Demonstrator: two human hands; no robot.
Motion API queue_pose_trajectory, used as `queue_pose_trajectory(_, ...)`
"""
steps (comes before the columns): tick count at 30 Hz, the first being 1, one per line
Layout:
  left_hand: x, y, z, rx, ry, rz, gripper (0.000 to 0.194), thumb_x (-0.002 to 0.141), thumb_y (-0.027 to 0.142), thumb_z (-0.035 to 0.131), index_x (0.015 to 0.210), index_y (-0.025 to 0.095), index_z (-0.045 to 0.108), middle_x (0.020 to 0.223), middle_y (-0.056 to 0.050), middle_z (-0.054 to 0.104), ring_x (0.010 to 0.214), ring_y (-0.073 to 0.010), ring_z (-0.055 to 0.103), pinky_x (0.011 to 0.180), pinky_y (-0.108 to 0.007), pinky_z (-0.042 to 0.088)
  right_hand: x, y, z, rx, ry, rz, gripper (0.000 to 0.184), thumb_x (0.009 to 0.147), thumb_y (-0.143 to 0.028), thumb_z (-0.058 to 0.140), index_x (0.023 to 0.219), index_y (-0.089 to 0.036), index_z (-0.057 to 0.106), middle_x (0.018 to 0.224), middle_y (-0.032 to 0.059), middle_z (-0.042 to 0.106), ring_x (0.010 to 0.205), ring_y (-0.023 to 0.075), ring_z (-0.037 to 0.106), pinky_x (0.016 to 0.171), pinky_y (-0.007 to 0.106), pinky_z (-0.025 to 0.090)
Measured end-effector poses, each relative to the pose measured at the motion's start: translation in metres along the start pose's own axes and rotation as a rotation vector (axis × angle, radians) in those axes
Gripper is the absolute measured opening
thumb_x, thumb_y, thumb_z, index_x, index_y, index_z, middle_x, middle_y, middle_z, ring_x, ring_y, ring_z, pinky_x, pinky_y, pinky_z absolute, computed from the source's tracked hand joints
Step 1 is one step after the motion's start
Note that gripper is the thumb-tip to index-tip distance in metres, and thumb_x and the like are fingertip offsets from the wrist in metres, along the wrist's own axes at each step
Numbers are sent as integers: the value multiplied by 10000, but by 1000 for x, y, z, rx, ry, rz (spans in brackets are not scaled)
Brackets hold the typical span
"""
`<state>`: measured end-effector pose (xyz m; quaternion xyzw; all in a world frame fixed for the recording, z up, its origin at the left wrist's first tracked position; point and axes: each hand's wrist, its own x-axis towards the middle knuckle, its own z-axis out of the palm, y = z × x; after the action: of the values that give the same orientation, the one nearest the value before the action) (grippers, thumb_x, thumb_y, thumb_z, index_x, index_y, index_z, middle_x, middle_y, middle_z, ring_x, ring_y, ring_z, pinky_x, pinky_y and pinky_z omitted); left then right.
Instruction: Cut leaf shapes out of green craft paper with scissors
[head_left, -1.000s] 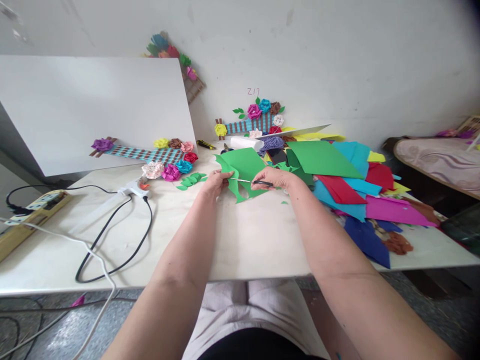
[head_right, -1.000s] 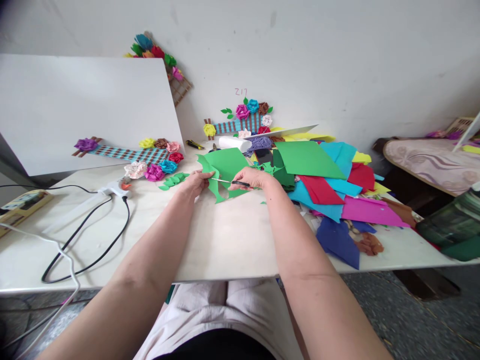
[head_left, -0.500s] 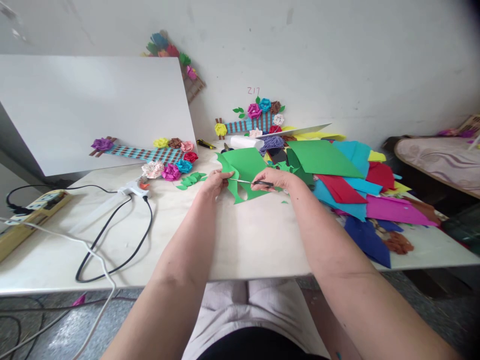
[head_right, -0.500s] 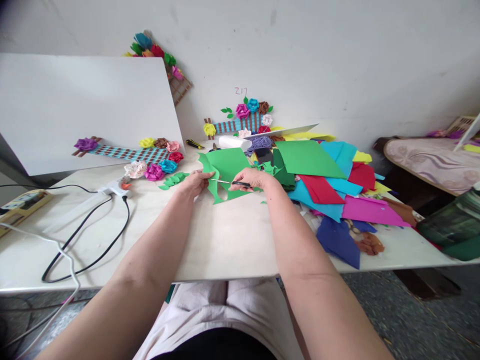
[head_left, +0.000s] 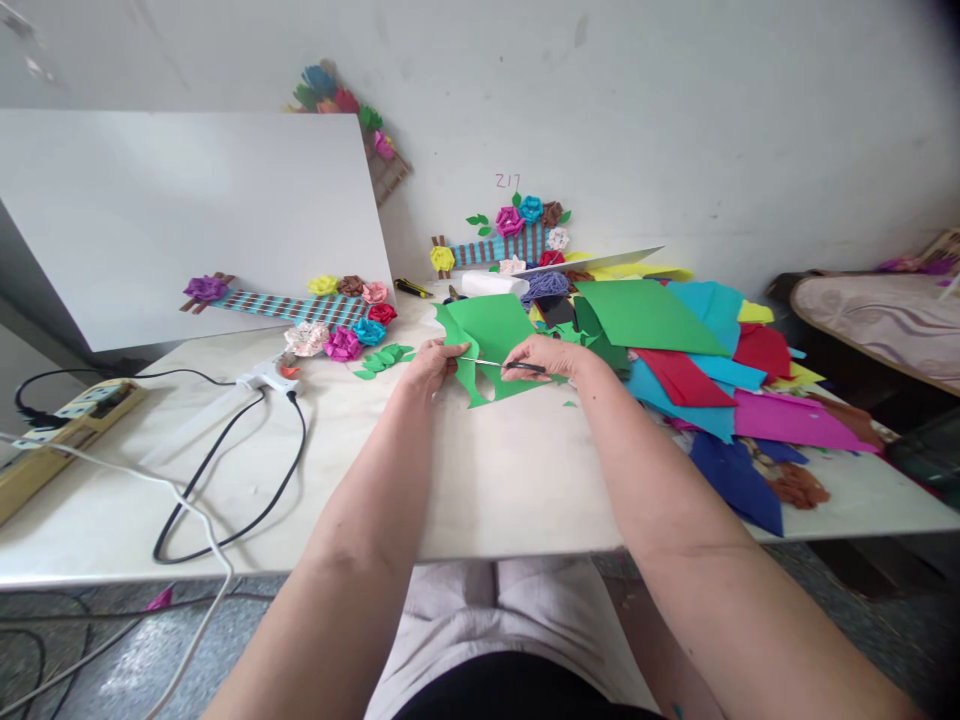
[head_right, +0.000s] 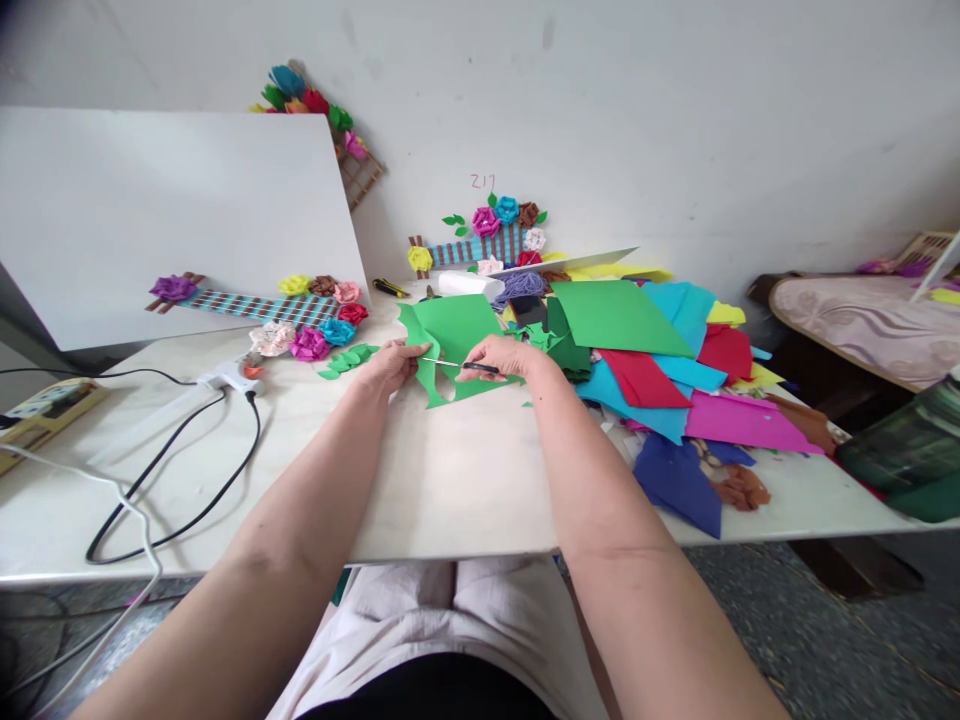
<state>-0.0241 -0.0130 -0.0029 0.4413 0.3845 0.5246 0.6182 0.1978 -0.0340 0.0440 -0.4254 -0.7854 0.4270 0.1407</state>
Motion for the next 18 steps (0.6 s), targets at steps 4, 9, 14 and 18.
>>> queue_pose_trajectory(4,-1,0,1,10,15,-2,193,572,150,762,713,127,633,657,-33,663,530,-124,594,477,-214,444,0,1,-1,5,8,8,464,589,-491,777,832,-101,710,452,-69,459,365,27,294,392,210,212)
queue_pose_trajectory(9,-2,1,2,15,29,1,209,552,152,772,696,129,623,634,-23,653,509,-115,576,444,-203,407,3,3,-2,-4,12,19,470,571,-491,787,834,-107,718,457,-64,465,371,28,292,389,208,203)
queue_pose_trajectory(14,-3,2,3,5,19,0,204,568,154,766,718,139,629,660,-16,658,541,-120,591,484,-218,445,2,0,-2,-20,27,19,476,558,-512,782,815,-115,724,459,-60,469,379,30,296,393,206,218)
queue_pose_trajectory(18,-2,1,2,4,23,3,214,560,163,773,720,134,634,672,-26,667,535,-119,590,492,-222,449,-1,-4,-2,-52,39,-1,463,569,-526,766,784,-118,728,456,-54,478,373,30,298,392,207,239)
